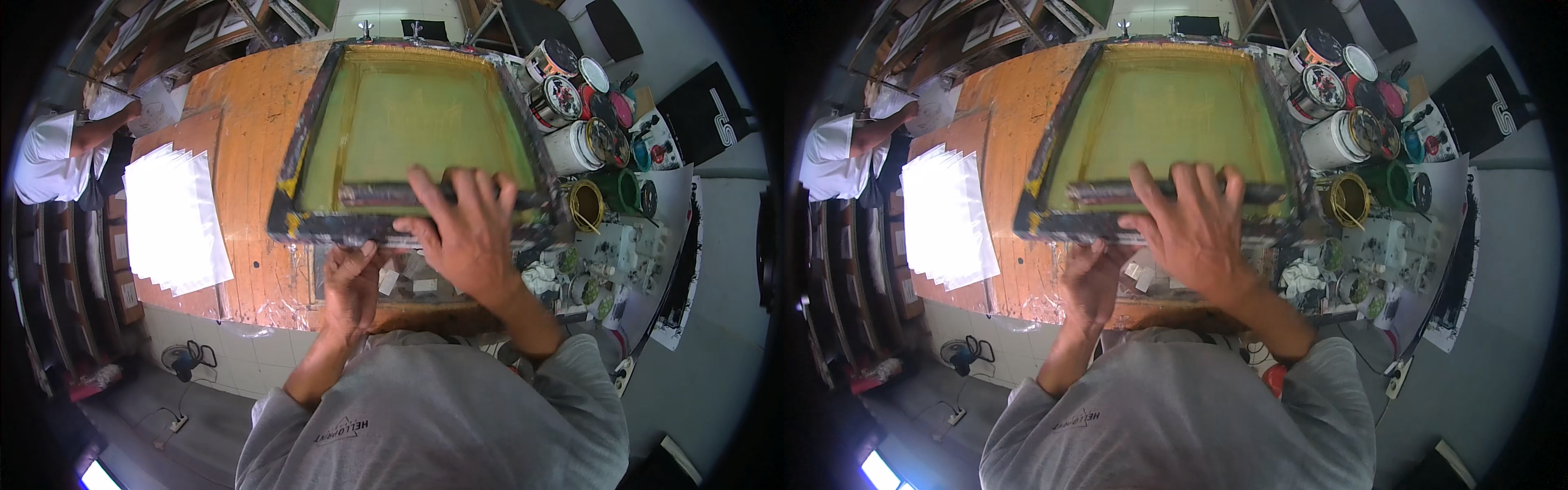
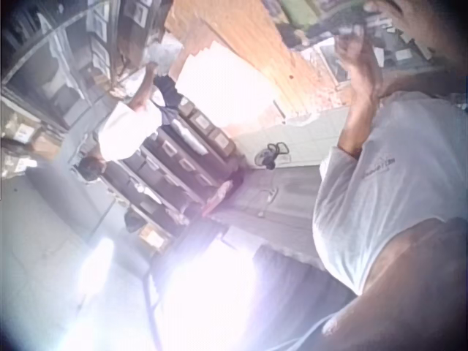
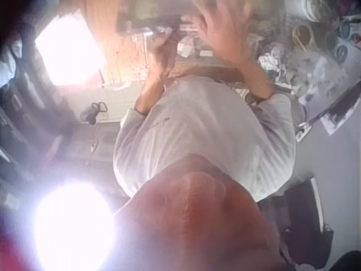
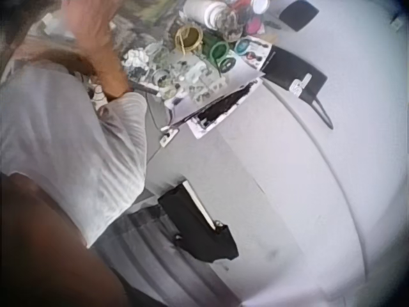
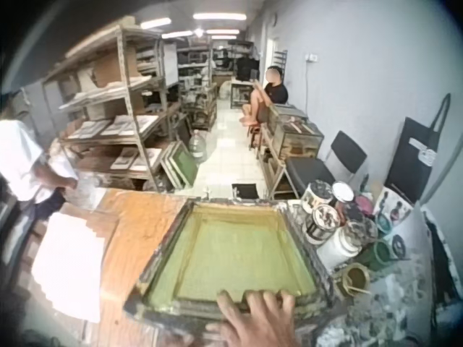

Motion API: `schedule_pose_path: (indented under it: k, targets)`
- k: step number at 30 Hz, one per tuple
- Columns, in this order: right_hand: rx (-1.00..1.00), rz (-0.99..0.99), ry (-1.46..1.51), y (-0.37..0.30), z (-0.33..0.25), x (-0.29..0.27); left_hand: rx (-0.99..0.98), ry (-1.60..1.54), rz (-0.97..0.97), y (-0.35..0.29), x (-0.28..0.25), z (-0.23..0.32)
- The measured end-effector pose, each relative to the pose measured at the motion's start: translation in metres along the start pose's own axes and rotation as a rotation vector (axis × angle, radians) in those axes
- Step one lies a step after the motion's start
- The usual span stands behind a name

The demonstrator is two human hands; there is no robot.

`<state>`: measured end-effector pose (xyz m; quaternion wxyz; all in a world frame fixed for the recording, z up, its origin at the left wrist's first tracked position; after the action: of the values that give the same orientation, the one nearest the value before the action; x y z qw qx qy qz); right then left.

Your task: The person performs screen printing by placing white plastic bags under a screen, applying yellow ink with a squeegee, and peeling each printed bag to reveal a logo. The printed bags are stacked on the table while the process repeats.

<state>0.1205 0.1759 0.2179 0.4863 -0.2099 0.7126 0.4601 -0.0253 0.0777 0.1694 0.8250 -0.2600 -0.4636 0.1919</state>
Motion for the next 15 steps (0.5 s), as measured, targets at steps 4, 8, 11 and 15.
schedule_pose_path:
  k: [4,8,11,15]
  targets:
    - [-0.097,0.134,-0.076,0.065,0.048,-0.039,0.286,0.155,-0.337,0.047,0.016,0.041]
    - [0.443,-0.436,0.128,0.169,0.066,-0.100,0.460,0.520,-0.043,0.158,0.033,0.075]
    - [0.461,-0.463,0.190,0.188,0.094,-0.104,0.712,1.272,0.374,0.281,-0.002,0.079]
    - [0.036,-0.146,0.002,0.192,0.140,-0.093,0.898,1.887,0.582,0.330,-0.054,0.039]
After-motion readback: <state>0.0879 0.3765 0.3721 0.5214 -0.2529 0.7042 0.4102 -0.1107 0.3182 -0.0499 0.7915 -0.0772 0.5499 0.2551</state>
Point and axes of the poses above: each hand's wrist, its own y-axis towards the middle knuckle, its own x-axis out of the palm, z = x × y, the point moved 1 cm from there along y, towards the middle knuckle, and after that the axes turned 15 degrees about -x, right-handed, at the moved point
